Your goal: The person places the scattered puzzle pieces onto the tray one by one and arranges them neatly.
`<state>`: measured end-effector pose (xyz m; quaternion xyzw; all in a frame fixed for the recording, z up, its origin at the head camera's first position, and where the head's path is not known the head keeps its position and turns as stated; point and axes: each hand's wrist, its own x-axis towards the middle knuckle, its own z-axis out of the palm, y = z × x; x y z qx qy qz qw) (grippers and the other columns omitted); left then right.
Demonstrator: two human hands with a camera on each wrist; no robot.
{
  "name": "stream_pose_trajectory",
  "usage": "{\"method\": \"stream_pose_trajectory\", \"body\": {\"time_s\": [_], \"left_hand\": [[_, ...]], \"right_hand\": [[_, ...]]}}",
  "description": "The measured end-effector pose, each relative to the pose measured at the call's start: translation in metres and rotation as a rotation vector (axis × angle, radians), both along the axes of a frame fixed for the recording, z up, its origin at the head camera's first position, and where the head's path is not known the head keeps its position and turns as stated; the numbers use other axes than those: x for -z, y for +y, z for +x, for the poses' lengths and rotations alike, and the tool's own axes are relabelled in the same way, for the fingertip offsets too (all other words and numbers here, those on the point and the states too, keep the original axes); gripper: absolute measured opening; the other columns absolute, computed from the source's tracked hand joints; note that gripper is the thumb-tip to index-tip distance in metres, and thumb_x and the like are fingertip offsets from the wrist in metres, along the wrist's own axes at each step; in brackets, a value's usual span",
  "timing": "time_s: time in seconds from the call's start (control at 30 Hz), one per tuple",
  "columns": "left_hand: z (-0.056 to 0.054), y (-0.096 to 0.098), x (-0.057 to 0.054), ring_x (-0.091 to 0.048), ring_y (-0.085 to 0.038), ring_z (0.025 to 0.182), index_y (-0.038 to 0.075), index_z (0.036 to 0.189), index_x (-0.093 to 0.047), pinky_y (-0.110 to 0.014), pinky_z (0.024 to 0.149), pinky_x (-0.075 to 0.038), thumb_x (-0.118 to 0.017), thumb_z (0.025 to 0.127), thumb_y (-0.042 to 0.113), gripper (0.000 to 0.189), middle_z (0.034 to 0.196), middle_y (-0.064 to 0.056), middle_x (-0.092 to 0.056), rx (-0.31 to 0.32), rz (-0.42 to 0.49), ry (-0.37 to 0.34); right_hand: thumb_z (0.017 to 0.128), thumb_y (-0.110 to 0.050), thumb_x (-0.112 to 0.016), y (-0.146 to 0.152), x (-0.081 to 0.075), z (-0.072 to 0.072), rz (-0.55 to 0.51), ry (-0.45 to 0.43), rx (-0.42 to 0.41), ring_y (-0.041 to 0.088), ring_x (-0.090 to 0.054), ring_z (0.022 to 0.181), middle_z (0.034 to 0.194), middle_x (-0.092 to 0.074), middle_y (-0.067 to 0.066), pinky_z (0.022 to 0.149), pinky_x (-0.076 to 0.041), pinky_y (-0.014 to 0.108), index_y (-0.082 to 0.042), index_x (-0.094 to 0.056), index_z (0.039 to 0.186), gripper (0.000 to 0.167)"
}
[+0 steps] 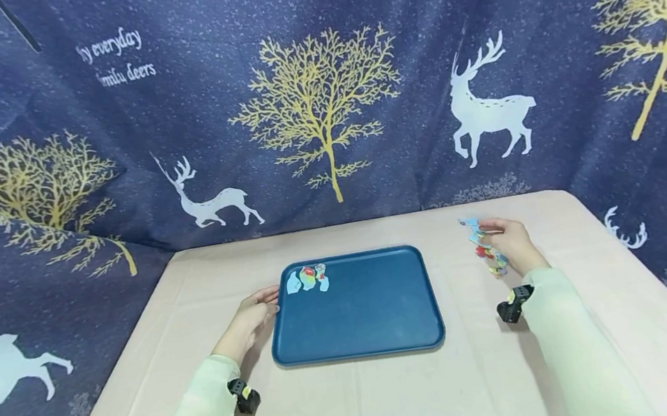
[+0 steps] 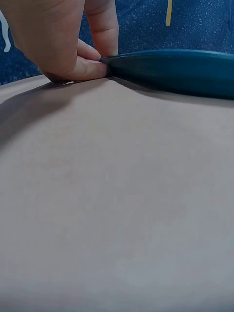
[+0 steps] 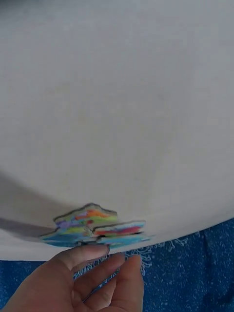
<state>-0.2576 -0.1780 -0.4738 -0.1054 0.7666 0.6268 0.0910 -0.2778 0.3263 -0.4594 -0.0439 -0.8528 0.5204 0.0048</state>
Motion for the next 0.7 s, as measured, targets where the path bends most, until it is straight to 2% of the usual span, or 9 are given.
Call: {"method": "stream_pose_trajectory", "body": {"time_s": [0.07,0.13,0.23,0.3,0.37,0.5,0.7], "left_hand": [[-0.0001,-0.0004,0.0008,-0.048,-0.035,0.128,-0.002,0.135,-0.051,-0.04,0.106,-0.043,-0.049,0.082,-0.013,0.054,0.137,-0.023,-0.052,-0.001,-0.008,0.001],[-0.0002,-0.0005,0.0011,-0.048,-0.035,0.128,-0.002,0.135,-0.051,-0.04,0.106,-0.043,-0.049,0.082,-0.013,0.054,0.137,-0.023,-0.052,-0.002,-0.008,0.001],[0.0001,0.0,0.0008,-0.048,-0.035,0.128,-0.003,0.135,-0.051,-0.04,0.105,-0.043,-0.049,0.082,-0.013,0.054,0.137,-0.023,-0.051,0.001,-0.008,0.009],[0.0004,0.0008,0.0002,-0.048,-0.035,0.128,-0.003,0.135,-0.05,-0.04,0.106,-0.043,-0.049,0.082,-0.013,0.055,0.137,-0.023,-0.051,0.001,-0.001,0.011],[0.0006,0.001,-0.0004,-0.048,-0.035,0.128,-0.003,0.135,-0.05,-0.04,0.106,-0.043,-0.049,0.081,-0.013,0.054,0.137,-0.024,-0.051,0.001,-0.002,0.012],[0.001,0.0009,-0.0017,-0.048,-0.035,0.128,-0.003,0.135,-0.051,-0.04,0.106,-0.043,-0.049,0.081,-0.013,0.055,0.137,-0.024,-0.051,0.0,-0.001,0.008],[0.0018,0.002,-0.0024,-0.049,-0.036,0.127,-0.003,0.135,-0.051,-0.04,0.106,-0.043,-0.049,0.081,-0.014,0.055,0.136,-0.024,-0.052,-0.002,-0.007,0.006]], "right_hand": [[0.09,-0.003,-0.06,0.0007,0.0035,-0.0012,0.014,0.002,-0.004,-0.008,-0.053,0.085,0.137,-0.045,0.032,0.08,-0.051,0.016,0.01,-0.041,0.138,0.054],[0.09,-0.002,-0.059,0.0003,0.0059,-0.0022,0.031,-0.01,0.0,-0.001,-0.055,0.089,0.136,-0.045,0.032,0.078,-0.052,0.016,0.01,-0.042,0.138,0.053],[0.089,-0.001,-0.057,-0.0012,0.0069,-0.0029,0.073,-0.039,0.023,0.023,-0.059,0.102,0.135,-0.046,0.033,0.086,-0.054,0.03,0.008,-0.042,0.139,0.053],[0.088,-0.001,-0.057,-0.0019,0.0075,-0.0032,0.092,-0.046,0.039,0.039,-0.054,0.112,0.135,-0.046,0.033,0.092,-0.052,0.041,0.007,-0.042,0.139,0.054],[0.086,0.001,-0.058,-0.0024,0.0079,-0.0037,0.097,-0.041,0.055,0.045,-0.048,0.119,0.134,-0.046,0.034,0.096,-0.048,0.048,0.008,-0.043,0.138,0.054],[0.082,0.003,-0.061,-0.0037,0.0087,-0.0031,0.113,-0.007,0.082,0.045,-0.05,0.117,0.131,-0.049,0.033,0.09,-0.052,0.042,0.008,-0.047,0.135,0.055],[0.081,0.001,-0.066,-0.0021,0.0114,-0.0017,0.191,0.064,0.111,0.043,-0.056,0.108,0.122,-0.056,0.032,0.09,-0.051,0.048,0.007,-0.054,0.129,0.05]]}}
